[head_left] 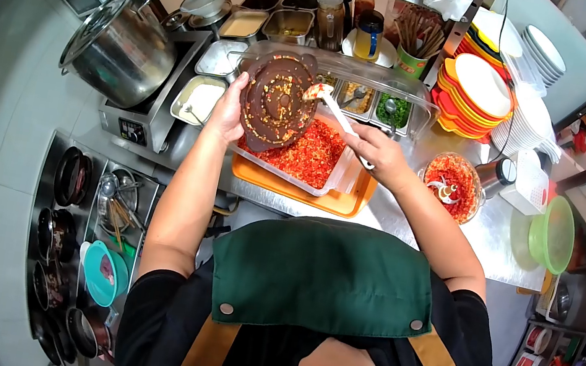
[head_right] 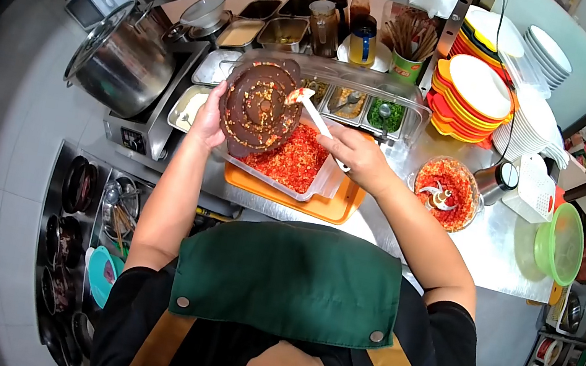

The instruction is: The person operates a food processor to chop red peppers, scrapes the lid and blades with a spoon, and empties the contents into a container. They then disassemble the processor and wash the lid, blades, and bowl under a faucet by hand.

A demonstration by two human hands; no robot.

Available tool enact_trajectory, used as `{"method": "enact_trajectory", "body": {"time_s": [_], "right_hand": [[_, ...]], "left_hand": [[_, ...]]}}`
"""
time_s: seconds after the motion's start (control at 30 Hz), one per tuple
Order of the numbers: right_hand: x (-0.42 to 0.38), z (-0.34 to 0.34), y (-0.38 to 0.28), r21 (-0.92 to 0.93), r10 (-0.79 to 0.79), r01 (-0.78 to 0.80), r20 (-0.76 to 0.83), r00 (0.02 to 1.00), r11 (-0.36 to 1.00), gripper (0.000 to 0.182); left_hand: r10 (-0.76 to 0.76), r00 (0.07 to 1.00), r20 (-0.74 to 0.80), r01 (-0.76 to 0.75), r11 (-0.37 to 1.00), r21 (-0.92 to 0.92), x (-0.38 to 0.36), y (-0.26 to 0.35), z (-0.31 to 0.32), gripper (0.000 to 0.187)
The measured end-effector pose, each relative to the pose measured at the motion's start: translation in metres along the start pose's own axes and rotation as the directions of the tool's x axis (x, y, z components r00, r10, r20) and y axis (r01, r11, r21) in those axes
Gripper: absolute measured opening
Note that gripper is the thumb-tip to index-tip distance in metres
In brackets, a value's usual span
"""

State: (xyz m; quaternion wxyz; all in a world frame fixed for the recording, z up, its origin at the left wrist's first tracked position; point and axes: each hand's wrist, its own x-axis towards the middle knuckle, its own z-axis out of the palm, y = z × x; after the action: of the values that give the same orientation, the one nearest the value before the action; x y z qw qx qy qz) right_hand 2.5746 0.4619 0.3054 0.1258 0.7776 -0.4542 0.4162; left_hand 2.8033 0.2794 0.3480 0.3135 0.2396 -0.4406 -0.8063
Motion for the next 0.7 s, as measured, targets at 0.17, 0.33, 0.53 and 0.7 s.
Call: {"method": "enact_trajectory", "body": {"time_s": [0.17,0.33,0.53,0.7], "right_hand": [[-0.008,0.007,-0.022,0.105,-0.014,-0.002,0.153,0.988,0.994,0.037],[-0.010,0.004,-0.028,0.174,0.002,-0.020,0.103,0.995,0.985,0.036],[-0.008,0.007,-0.034,0.249,-0.088,0.036,0.199,0.976,0.968,0.045],[-0.016,-0.005,-0.021,0.132,-0.049,0.009,0.308,0.950,0.991,0.048]], "left_hand": [[0.022,0.999,0.027,-0.023,0.999,0.025,0.006,-0.007,-0.006,0.046],[0.018,1.000,-0.022,-0.018,1.000,0.002,0.002,-0.003,0.001,0.047],[-0.011,0.999,-0.031,0.011,1.000,-0.004,0.001,-0.002,0.003,0.049],[-0.029,0.999,-0.016,0.029,1.000,0.000,0.008,-0.008,-0.011,0.048]]}}
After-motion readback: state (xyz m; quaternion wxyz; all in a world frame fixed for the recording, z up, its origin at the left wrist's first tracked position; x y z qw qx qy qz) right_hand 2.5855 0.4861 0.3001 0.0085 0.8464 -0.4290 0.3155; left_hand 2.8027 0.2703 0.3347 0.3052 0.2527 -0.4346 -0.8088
